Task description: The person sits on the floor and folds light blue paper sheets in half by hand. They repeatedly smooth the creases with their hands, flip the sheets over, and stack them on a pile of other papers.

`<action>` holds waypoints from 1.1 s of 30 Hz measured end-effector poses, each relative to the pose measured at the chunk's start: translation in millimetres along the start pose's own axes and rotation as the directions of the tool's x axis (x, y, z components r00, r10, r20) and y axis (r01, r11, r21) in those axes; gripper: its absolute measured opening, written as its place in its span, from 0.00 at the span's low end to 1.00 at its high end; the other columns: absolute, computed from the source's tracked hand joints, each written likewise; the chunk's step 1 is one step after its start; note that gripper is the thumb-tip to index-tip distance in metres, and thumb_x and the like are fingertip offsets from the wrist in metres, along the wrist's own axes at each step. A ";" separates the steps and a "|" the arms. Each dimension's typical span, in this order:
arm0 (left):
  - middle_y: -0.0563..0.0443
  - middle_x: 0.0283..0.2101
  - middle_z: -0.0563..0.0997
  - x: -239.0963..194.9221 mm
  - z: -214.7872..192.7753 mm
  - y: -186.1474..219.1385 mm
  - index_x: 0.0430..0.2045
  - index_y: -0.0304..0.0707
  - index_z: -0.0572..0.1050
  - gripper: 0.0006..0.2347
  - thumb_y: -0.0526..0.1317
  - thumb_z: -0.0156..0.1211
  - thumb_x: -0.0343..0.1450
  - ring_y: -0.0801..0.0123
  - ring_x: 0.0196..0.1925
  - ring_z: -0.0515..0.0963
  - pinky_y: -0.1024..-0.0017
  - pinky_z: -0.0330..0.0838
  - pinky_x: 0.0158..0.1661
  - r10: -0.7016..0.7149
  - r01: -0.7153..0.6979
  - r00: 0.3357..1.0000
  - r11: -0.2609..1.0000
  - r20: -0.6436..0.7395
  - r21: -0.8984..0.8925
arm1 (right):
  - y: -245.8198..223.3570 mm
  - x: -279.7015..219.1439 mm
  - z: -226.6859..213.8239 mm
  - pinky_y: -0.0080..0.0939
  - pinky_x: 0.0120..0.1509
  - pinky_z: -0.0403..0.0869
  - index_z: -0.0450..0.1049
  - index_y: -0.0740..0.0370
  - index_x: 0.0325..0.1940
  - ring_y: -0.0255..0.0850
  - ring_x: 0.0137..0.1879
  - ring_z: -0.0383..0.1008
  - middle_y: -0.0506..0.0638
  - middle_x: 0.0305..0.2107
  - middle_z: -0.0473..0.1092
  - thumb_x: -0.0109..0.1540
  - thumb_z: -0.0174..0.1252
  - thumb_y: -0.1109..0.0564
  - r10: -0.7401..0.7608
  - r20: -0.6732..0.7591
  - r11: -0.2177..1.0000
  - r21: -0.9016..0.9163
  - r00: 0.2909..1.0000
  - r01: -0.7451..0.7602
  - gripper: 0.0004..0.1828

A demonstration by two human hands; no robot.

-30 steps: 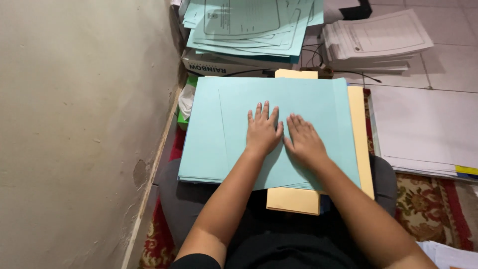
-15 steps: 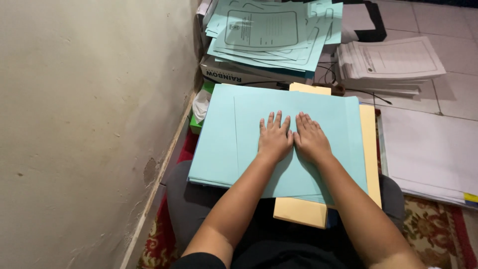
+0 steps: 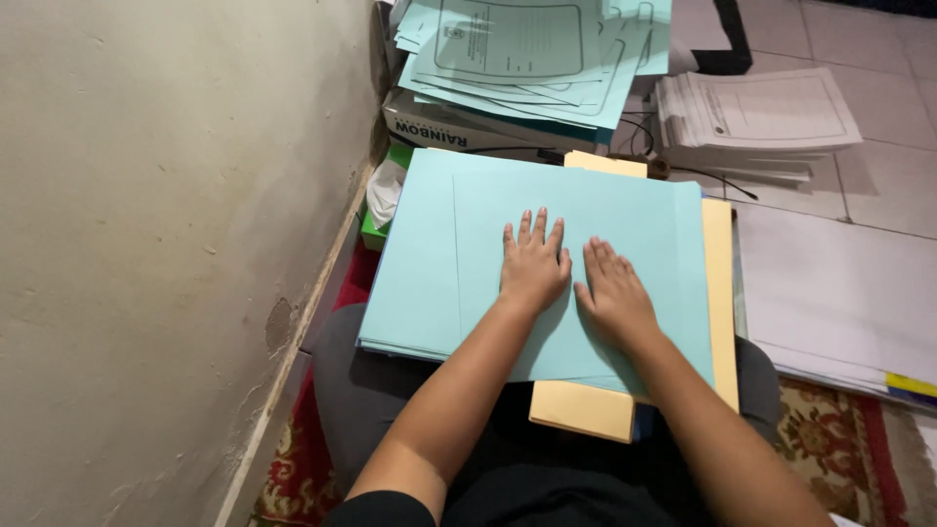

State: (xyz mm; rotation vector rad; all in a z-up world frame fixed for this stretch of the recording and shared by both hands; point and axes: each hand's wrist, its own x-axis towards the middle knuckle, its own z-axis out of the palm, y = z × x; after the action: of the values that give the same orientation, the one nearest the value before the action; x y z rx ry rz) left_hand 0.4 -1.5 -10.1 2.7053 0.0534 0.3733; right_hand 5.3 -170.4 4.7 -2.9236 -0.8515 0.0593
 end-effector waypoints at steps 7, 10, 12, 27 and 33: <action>0.34 0.72 0.64 3.1 -4.5 1.2 0.66 0.42 0.67 0.24 0.46 0.44 0.73 0.43 0.76 0.58 0.39 0.43 0.70 -0.010 0.010 1.000 1.000 0.003 -0.008 | 23.5 130.3 14.0 0.52 0.82 0.45 0.50 0.61 0.80 0.50 0.82 0.46 0.58 0.77 0.48 0.70 0.33 0.39 -0.038 -0.093 0.999 0.026 0.995 0.040 0.38; 0.34 0.72 0.64 4.1 -5.6 1.3 0.66 0.39 0.67 0.24 0.45 0.44 0.74 0.43 0.76 0.58 0.40 0.44 0.70 -0.005 0.005 1.000 1.000 0.001 -0.004 | 25.4 154.8 17.3 0.52 0.82 0.45 0.50 0.61 0.80 0.50 0.82 0.45 0.58 0.77 0.47 0.70 0.34 0.40 -0.041 -0.098 0.999 0.008 0.994 0.042 0.38; 0.34 0.71 0.65 2.4 -8.9 2.7 0.65 0.38 0.68 0.23 0.44 0.45 0.73 0.43 0.76 0.59 0.39 0.45 0.70 -0.007 0.007 1.000 1.000 -0.016 -0.027 | 26.9 159.4 21.7 0.51 0.83 0.44 0.49 0.59 0.81 0.48 0.82 0.44 0.56 0.77 0.47 0.69 0.33 0.39 -0.015 -0.089 1.000 0.010 0.996 0.016 0.39; 0.36 0.70 0.67 19.6 12.0 -34.5 0.64 0.41 0.70 0.25 0.49 0.47 0.72 0.48 0.74 0.63 0.40 0.49 0.68 -0.111 0.133 0.981 0.982 -0.160 0.136 | -29.7 -22.5 2.1 0.49 0.83 0.41 0.48 0.61 0.80 0.48 0.82 0.42 0.56 0.77 0.45 0.70 0.32 0.39 0.109 0.006 0.993 0.054 0.994 -0.109 0.38; 0.41 0.74 0.62 40.2 -47.2 -103.8 0.70 0.38 0.63 0.28 0.52 0.39 0.75 0.53 0.77 0.57 0.43 0.45 0.70 -0.281 0.275 0.960 0.936 -0.005 0.218 | -35.9 -44.1 -13.5 0.48 0.83 0.38 0.45 0.59 0.81 0.47 0.83 0.38 0.55 0.78 0.41 0.70 0.29 0.39 0.138 0.068 0.985 0.092 0.988 -0.144 0.38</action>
State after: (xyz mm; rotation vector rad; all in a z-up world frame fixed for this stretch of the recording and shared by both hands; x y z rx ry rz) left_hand 28.3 115.6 0.1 2.8601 0.4918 0.2583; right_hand -50.1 -165.1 22.3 -2.8988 -0.6294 0.1966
